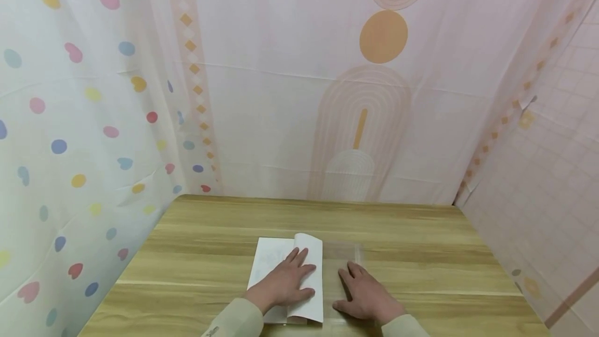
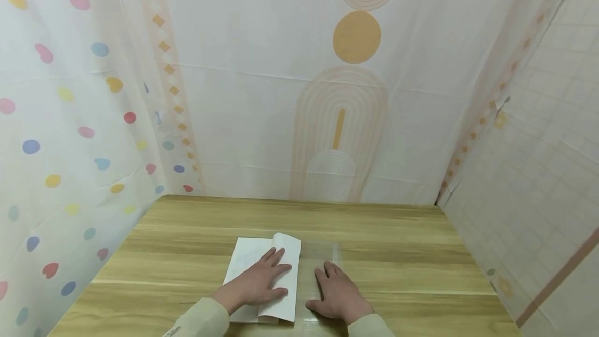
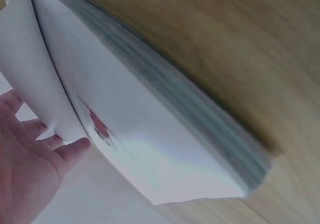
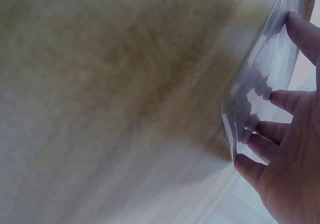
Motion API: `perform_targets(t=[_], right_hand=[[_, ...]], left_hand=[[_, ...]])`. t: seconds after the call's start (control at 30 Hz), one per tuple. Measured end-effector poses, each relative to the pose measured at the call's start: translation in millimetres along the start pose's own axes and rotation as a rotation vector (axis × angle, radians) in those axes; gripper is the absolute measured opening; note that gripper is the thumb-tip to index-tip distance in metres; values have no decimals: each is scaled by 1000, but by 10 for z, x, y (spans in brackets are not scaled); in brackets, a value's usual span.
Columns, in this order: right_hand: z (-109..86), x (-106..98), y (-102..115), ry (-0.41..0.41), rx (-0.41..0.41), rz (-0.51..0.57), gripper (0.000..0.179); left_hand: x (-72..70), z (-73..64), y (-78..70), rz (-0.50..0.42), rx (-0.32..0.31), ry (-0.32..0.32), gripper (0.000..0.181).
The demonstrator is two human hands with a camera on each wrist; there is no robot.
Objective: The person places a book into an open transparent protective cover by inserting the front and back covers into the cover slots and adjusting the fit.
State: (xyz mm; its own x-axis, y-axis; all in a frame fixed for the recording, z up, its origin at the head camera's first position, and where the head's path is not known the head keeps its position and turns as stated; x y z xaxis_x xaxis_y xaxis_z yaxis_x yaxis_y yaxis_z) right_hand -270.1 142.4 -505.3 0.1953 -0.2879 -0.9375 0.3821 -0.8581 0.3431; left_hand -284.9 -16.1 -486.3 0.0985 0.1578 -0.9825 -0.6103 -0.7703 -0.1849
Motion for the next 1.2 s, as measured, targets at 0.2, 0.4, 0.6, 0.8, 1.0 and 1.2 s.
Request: perform_targets(t=[0.2,0.4,0.6,0.8,1.0,1.2], right_hand=[[-10,7,-13,3,-2,0,81],[-21,18,3,8,-1,-2,80],[-15,7,9,5,-8,-3,77],[-12,6,1,1,-22,-6,76],[-11,12,2,-9,-27,-2,75],[-11,6,5,-6,-18,9,75]], left_hand=[[21,33,-24,23,-18,31,57],[60,42,-52,40,-47,46,57],[106,82,-75,82,-73,74,58],[118,125,-115,86,-90,84,59],[141,144,-116,95,-125,80,58],[155,157,-105,100,-136,63,57]])
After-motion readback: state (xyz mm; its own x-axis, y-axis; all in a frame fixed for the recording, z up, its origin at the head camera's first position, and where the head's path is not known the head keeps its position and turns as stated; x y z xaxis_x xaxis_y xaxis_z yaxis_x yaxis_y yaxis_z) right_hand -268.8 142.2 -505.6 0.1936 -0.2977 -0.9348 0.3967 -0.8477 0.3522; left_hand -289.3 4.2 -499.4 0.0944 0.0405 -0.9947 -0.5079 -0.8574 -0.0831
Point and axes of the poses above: each hand's wrist, its own z-axis towards the middle knuckle, its own x-axis out of the palm, y = z × x, the point moved 8 cm from there along z, towards the middle knuckle, and after that the axes turned 4 degrees about z, right-handed, at the moved point
